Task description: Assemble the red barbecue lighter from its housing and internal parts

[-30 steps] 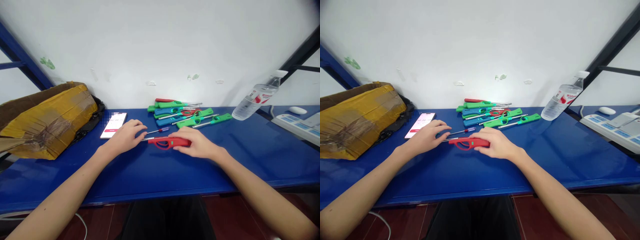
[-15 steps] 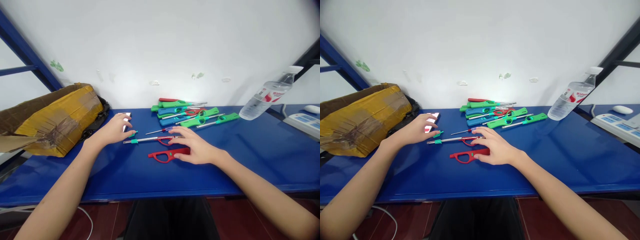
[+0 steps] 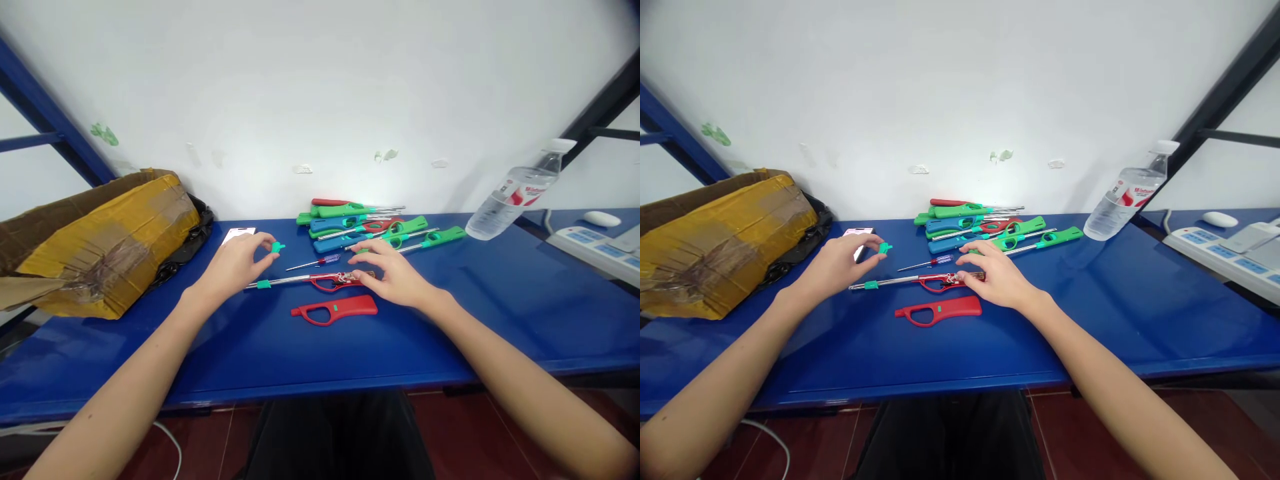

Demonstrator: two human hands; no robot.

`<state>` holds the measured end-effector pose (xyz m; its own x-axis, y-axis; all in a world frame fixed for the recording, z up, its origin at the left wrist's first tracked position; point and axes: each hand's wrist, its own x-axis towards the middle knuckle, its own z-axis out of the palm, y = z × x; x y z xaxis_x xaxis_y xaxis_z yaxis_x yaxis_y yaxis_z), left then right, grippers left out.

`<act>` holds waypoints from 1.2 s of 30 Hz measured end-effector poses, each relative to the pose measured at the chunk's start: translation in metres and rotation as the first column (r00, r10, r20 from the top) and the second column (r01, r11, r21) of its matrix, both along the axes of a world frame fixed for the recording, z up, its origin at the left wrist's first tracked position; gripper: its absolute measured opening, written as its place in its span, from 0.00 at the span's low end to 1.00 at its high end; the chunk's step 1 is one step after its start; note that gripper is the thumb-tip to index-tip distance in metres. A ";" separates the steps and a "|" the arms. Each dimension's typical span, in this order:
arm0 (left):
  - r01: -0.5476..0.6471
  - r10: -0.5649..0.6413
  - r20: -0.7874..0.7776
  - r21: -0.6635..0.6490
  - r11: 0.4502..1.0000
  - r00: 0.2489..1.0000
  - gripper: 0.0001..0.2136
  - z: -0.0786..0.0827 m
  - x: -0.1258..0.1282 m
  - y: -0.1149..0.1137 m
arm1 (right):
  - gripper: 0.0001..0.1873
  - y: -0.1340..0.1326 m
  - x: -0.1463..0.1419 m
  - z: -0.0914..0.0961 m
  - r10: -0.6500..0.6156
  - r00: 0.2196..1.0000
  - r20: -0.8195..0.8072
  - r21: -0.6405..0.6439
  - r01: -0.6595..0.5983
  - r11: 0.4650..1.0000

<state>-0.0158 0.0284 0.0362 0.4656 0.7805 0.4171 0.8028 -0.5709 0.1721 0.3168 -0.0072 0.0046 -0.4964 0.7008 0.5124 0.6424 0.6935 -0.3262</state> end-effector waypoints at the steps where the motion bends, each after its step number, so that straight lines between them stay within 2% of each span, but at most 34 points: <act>1: 0.054 -0.054 0.047 0.001 0.999 0.997 0.14 -0.001 0.007 -0.004 | 0.10 0.000 0.000 0.000 -0.002 1.000 -0.003 -0.004 0.002 1.000; 4: 0.201 -0.198 0.114 -0.020 0.979 0.974 0.13 -0.008 0.028 -0.015 | 0.09 0.001 0.000 -0.001 0.007 1.000 -0.007 -0.004 -0.007 1.000; 10: 0.336 -0.313 0.170 -0.128 0.933 0.934 0.11 -0.021 0.058 -0.024 | 0.09 0.001 -0.002 -0.002 0.016 1.000 0.000 0.006 -0.016 1.000; 20: 0.267 -0.240 0.186 -0.138 0.954 0.953 0.08 -0.029 0.074 -0.019 | 0.09 0.001 -0.002 -0.003 0.019 1.000 -0.015 0.031 -0.019 0.999; 29: 0.275 -0.242 0.176 -0.202 0.940 0.954 0.14 -0.037 0.077 -0.013 | 0.09 -0.002 -0.004 0.001 0.057 0.998 0.013 -0.014 -0.057 0.998; 36: 0.291 -0.254 0.180 -0.216 0.932 0.950 0.11 -0.038 0.076 -0.011 | 0.11 -0.003 -0.006 0.002 0.074 0.995 0.062 -0.063 -0.070 0.996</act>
